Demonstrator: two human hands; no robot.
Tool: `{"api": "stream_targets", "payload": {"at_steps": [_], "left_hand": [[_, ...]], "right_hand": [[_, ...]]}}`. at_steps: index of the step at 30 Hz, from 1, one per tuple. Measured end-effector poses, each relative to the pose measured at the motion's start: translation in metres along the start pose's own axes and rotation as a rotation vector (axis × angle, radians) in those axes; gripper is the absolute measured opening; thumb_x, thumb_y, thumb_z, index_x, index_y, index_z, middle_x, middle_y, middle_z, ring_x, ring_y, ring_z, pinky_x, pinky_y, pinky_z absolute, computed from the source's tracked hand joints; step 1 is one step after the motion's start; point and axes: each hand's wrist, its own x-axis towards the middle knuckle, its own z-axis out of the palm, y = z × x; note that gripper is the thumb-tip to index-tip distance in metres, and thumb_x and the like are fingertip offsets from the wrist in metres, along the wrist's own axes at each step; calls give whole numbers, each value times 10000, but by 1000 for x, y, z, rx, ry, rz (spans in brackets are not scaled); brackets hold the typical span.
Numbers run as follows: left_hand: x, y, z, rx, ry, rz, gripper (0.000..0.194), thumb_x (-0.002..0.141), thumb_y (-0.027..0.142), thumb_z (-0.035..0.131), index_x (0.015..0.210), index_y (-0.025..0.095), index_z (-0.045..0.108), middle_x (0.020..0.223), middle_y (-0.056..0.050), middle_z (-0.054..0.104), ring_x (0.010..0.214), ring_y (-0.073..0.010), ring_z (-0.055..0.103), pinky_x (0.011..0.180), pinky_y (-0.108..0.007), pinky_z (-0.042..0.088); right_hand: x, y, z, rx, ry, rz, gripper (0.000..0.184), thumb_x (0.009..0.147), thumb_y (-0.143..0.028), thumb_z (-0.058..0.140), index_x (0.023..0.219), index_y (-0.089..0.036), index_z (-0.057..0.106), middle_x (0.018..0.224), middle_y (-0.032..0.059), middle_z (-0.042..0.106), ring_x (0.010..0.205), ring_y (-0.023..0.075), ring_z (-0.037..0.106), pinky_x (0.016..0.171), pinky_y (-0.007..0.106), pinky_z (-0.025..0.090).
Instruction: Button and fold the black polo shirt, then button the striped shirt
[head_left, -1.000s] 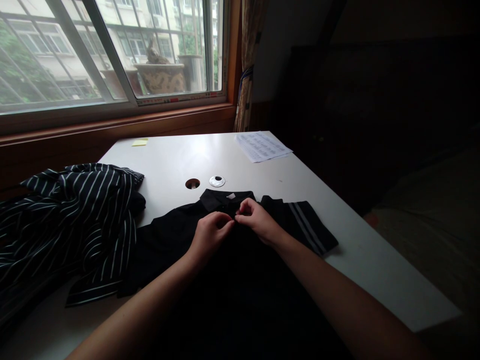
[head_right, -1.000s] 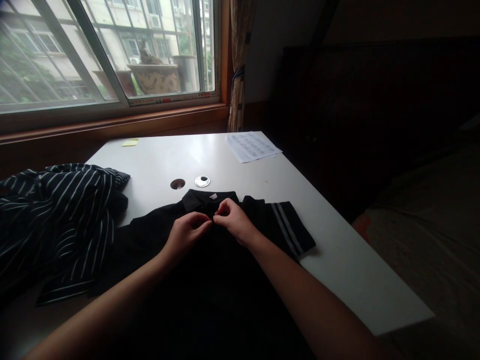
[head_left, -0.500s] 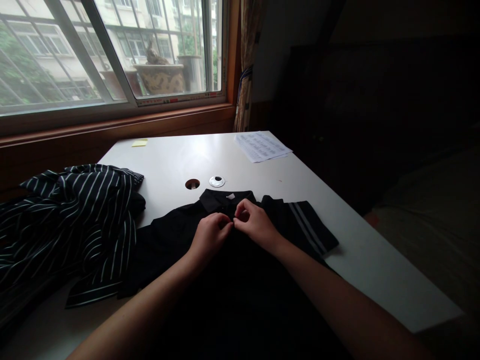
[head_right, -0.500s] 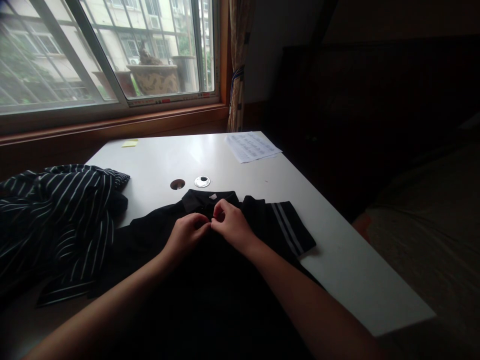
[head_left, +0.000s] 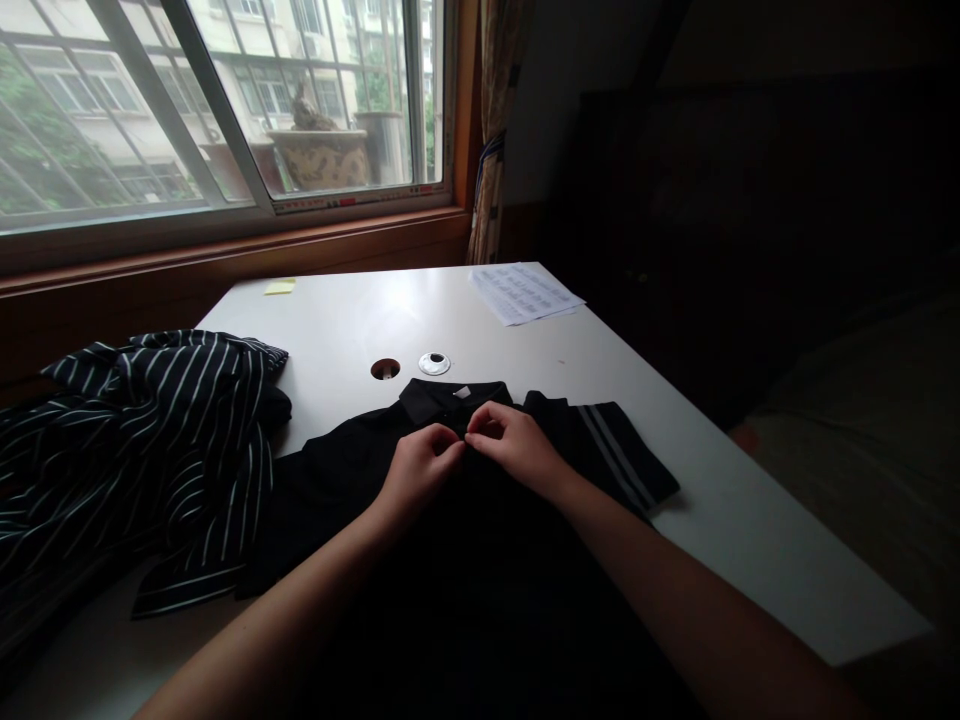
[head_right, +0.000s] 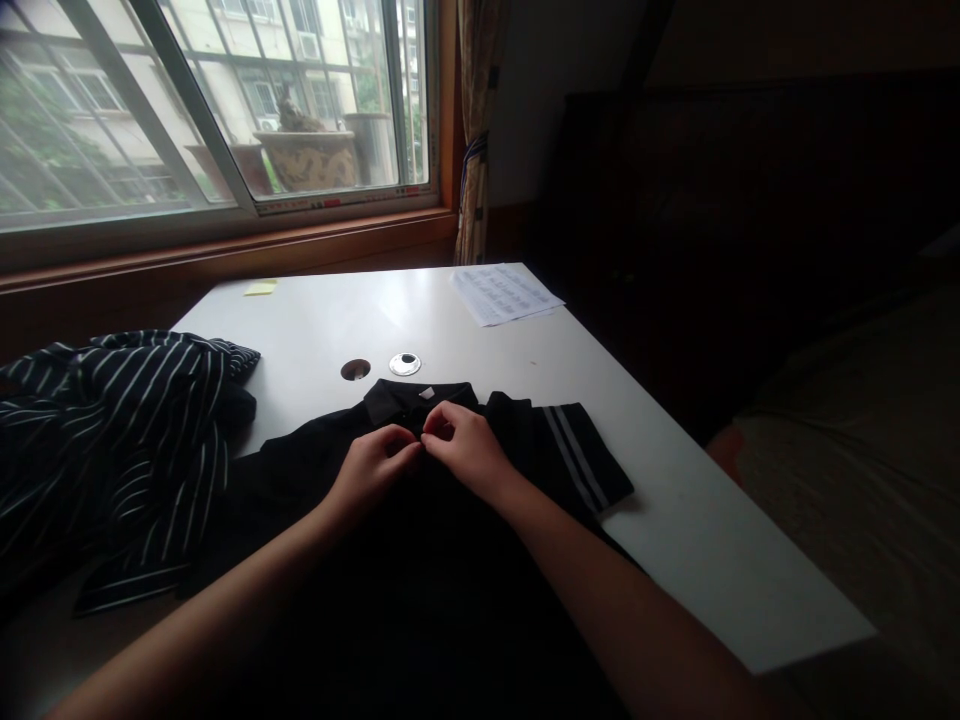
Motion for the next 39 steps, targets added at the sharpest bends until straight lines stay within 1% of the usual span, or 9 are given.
{"api": "stream_targets", "payload": {"at_steps": [5,11,13,16,19,22,27,35,39], "left_hand": [[4,3,-5,-219,-75,-163,186,801,337,652,835,158,686,639,-19,680,603,-161,630,606,-252,463],[11,-2,-9,-449,-176,-251,171,768,291,680,813,126,680,635,-27,661,561,-115,577,585,-227,437],[12,-3,-9,-482,-192,-269,157,756,272,685,802,122,679,625,-21,647,553,-106,564,572,-218,425],[12,-2,-10,-524,-200,-290,147,747,259,689,787,118,678,608,-11,627,540,-95,548,561,-210,416],[11,-1,-11,-555,-213,-287,155,747,265,692,794,118,681,605,-8,622,537,-94,547,557,-210,419],[11,-2,-12,-553,-232,-268,154,752,264,692,806,120,683,607,-8,626,540,-94,550,560,-208,423],[10,-3,-10,-478,-234,-230,180,761,302,697,798,127,678,613,-14,640,546,-112,574,566,-226,443],[5,-3,-4,-320,-142,-137,167,795,311,661,876,166,640,663,2,664,599,-154,641,591,-246,483],[3,-2,-3,-133,-96,-18,149,862,329,592,876,185,630,671,8,651,599,-149,626,594,-244,466]], "right_hand": [[4,7,-8,162,-183,49,121,762,-260,694,869,-206,675,870,21,703,858,202,666,806,346,509],[4,14,-9,310,-291,14,322,750,-186,709,1067,-213,660,998,29,677,955,188,653,882,344,516],[4,14,-11,259,-301,-38,339,771,-190,696,1107,-222,665,1005,31,650,946,183,644,862,335,523],[6,13,-17,46,-307,-174,295,803,-224,692,1097,-248,698,976,30,609,887,177,628,808,325,524],[7,12,-23,-129,-312,-299,259,843,-242,670,1098,-276,706,979,32,606,864,177,615,811,330,510],[7,13,-23,-206,-301,-371,228,877,-232,626,1087,-279,702,1004,39,619,874,183,612,826,334,496],[5,18,-17,-245,-253,-422,220,881,-191,583,1043,-281,700,959,31,626,798,169,597,752,308,481],[3,24,-13,-305,-203,-495,186,910,-218,542,981,-268,707,911,51,618,775,181,573,715,313,468],[3,24,-13,-274,-201,-487,182,910,-230,547,971,-274,713,895,53,619,782,189,571,725,325,472]]}}
